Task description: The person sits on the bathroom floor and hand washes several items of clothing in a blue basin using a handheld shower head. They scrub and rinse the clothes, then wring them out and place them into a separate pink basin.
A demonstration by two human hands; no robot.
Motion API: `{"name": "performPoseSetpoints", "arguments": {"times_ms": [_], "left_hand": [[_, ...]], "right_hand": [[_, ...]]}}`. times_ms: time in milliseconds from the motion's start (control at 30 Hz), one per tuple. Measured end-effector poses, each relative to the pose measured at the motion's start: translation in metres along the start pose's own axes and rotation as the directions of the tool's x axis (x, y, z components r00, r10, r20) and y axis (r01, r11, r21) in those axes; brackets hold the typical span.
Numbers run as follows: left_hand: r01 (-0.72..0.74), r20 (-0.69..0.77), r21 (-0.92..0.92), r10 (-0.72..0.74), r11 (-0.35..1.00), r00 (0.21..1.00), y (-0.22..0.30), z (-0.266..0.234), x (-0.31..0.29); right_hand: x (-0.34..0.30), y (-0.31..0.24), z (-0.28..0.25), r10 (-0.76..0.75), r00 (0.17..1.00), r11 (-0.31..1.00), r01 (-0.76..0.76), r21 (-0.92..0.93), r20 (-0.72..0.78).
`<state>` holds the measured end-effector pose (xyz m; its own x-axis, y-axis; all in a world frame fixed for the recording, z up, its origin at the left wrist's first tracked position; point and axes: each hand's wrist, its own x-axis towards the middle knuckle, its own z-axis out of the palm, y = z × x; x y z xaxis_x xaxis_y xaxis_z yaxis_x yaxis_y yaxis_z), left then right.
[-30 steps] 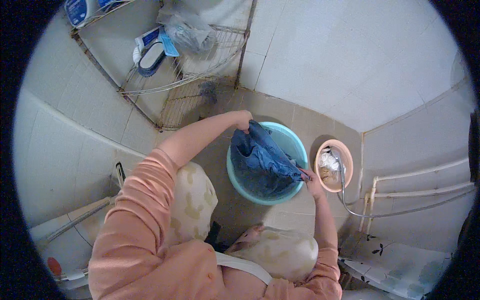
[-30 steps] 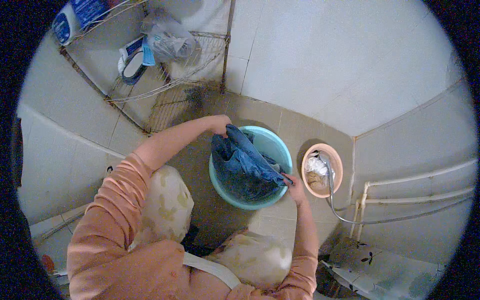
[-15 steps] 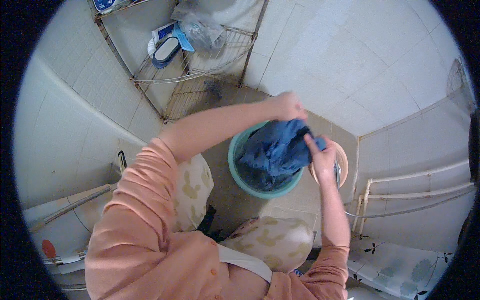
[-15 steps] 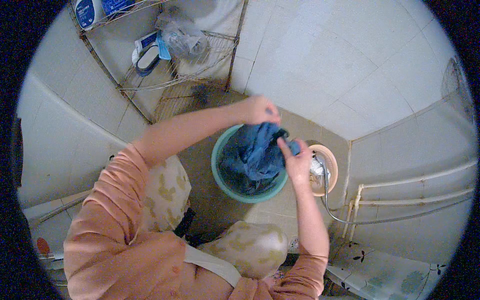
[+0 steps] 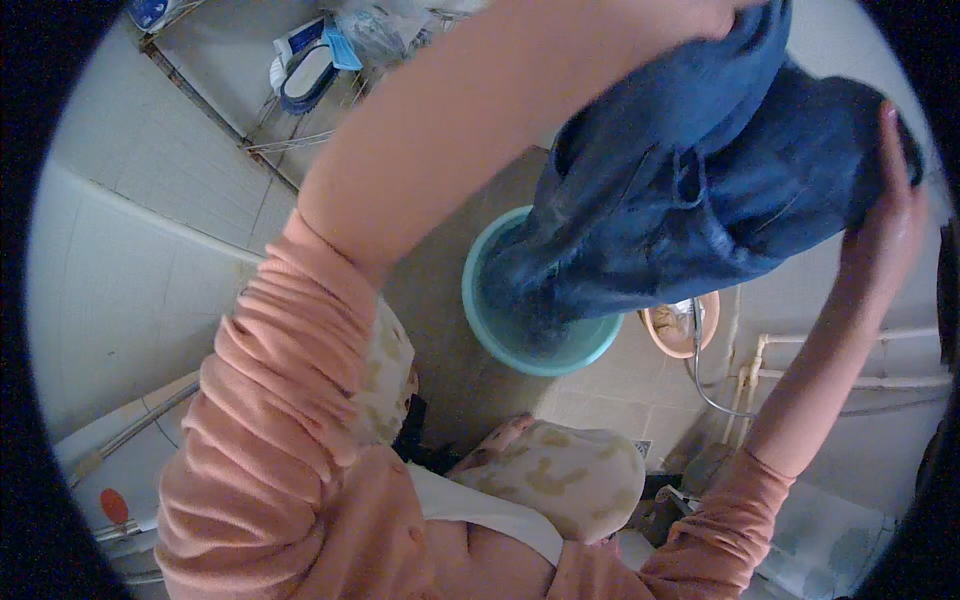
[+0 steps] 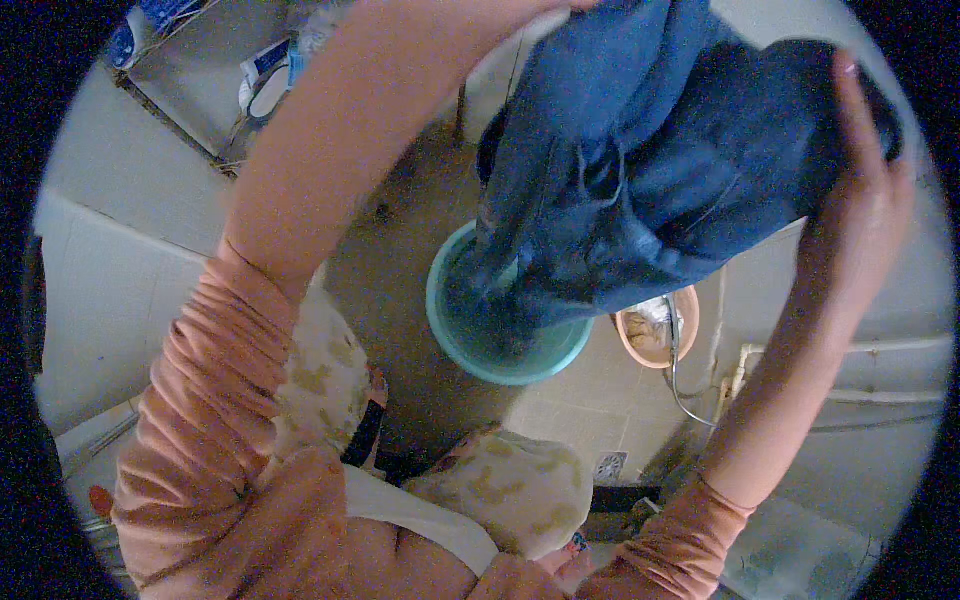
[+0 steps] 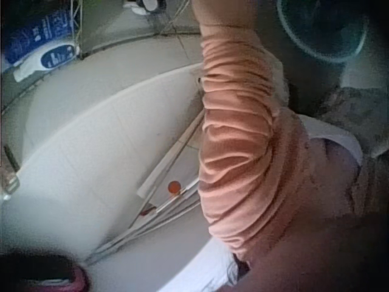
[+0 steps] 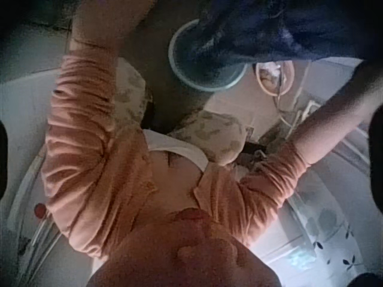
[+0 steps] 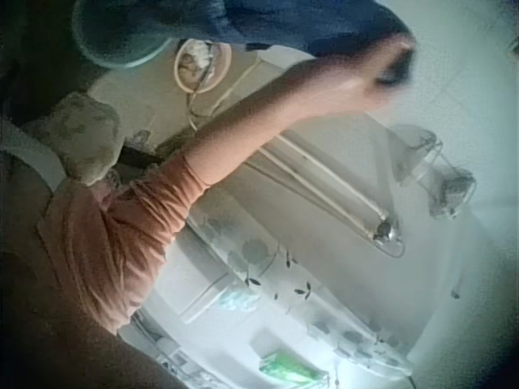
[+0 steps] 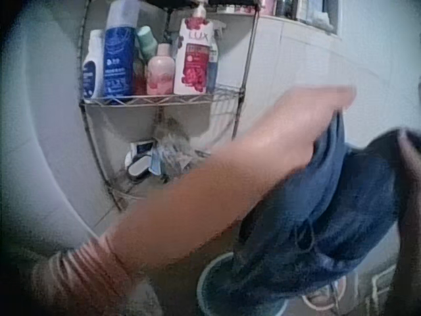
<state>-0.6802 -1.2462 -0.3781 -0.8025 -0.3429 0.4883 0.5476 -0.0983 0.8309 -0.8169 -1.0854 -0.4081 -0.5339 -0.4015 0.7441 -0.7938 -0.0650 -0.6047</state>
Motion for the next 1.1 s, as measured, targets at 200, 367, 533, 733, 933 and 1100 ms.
{"name": "performPoseSetpoints", "arguments": {"times_ms": [200, 367, 533, 733, 933, 1100], "left_hand": [[0.412, -0.081, 0.042, -0.408, 0.910, 0.909, -0.178, -0.038, -0.053], [0.670, -0.327, 0.342, -0.584, 0.659, 0.743, -0.310, -0.047, -0.133], [0.546, -0.337, 0.769, -0.516, 0.332, 0.788, -0.384, -0.075, -0.227], [0.260, -0.201, 0.964, -0.512, 0.045, 0.835, -0.389, -0.076, -0.255], [0.245, -0.183, 0.969, -0.738, -0.024, 0.649, -0.414, -0.089, -0.270], [0.274, -0.221, 0.959, -0.799, -0.073, 0.559, -0.430, -0.101, -0.277]], "right_hand": [[-0.118, 0.073, 0.038, 0.372, 0.906, 0.928, -0.370, -0.049, 0.203], [-0.242, 0.168, 0.058, 0.610, 0.730, 0.792, -0.571, -0.216, 0.309], [-0.337, 0.207, 0.084, 0.580, 0.712, 0.801, -0.407, -0.440, 0.397], [-0.372, 0.226, 0.088, 0.560, 0.685, 0.719, -0.122, -0.684, 0.466], [-0.392, 0.239, 0.107, 0.615, 0.545, 0.717, -0.087, -0.691, 0.570], [-0.386, 0.245, 0.127, 0.719, 0.346, 0.658, -0.061, -0.750, 0.603]]}}
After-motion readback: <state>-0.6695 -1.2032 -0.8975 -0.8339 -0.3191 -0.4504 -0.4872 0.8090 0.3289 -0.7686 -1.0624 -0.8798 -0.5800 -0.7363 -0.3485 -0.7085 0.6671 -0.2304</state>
